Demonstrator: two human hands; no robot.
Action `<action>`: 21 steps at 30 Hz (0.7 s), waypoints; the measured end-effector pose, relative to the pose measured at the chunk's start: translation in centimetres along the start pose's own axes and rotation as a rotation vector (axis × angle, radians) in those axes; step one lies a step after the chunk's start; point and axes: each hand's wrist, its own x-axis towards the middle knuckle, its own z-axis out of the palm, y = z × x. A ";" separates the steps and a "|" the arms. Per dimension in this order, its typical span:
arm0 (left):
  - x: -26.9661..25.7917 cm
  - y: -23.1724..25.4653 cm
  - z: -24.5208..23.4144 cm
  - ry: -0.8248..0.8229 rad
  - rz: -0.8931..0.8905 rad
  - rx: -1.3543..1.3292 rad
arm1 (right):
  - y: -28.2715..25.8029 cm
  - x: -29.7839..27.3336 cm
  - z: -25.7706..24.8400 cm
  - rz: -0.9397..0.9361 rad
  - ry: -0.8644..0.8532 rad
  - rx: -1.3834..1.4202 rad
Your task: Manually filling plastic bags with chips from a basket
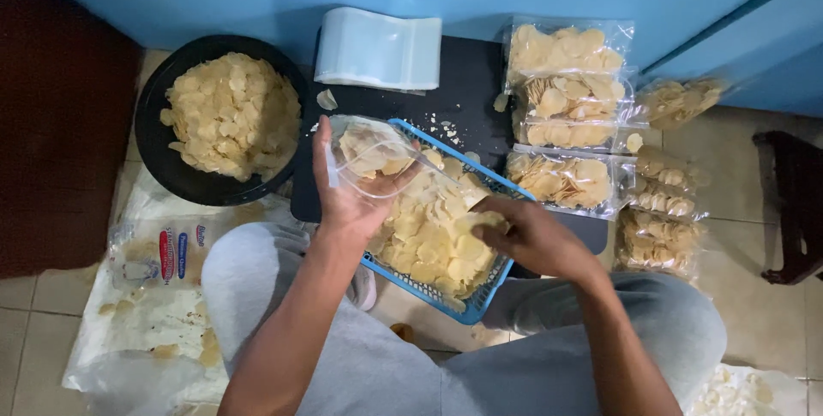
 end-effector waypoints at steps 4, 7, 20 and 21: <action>1.0 0.4 -1.4 -0.022 0.018 0.039 | -3.6 -2.8 -2.9 -0.031 0.131 0.145; -0.3 -0.2 0.4 -0.006 0.008 0.003 | -6.9 -4.9 -4.5 -0.208 0.347 0.153; 2.8 -2.8 -5.0 -0.071 0.410 0.354 | -13.8 -2.8 -0.8 -0.716 0.407 -0.350; 4.0 -3.5 -7.9 -0.299 0.776 0.703 | -13.8 -2.7 -0.8 -0.687 0.396 -0.394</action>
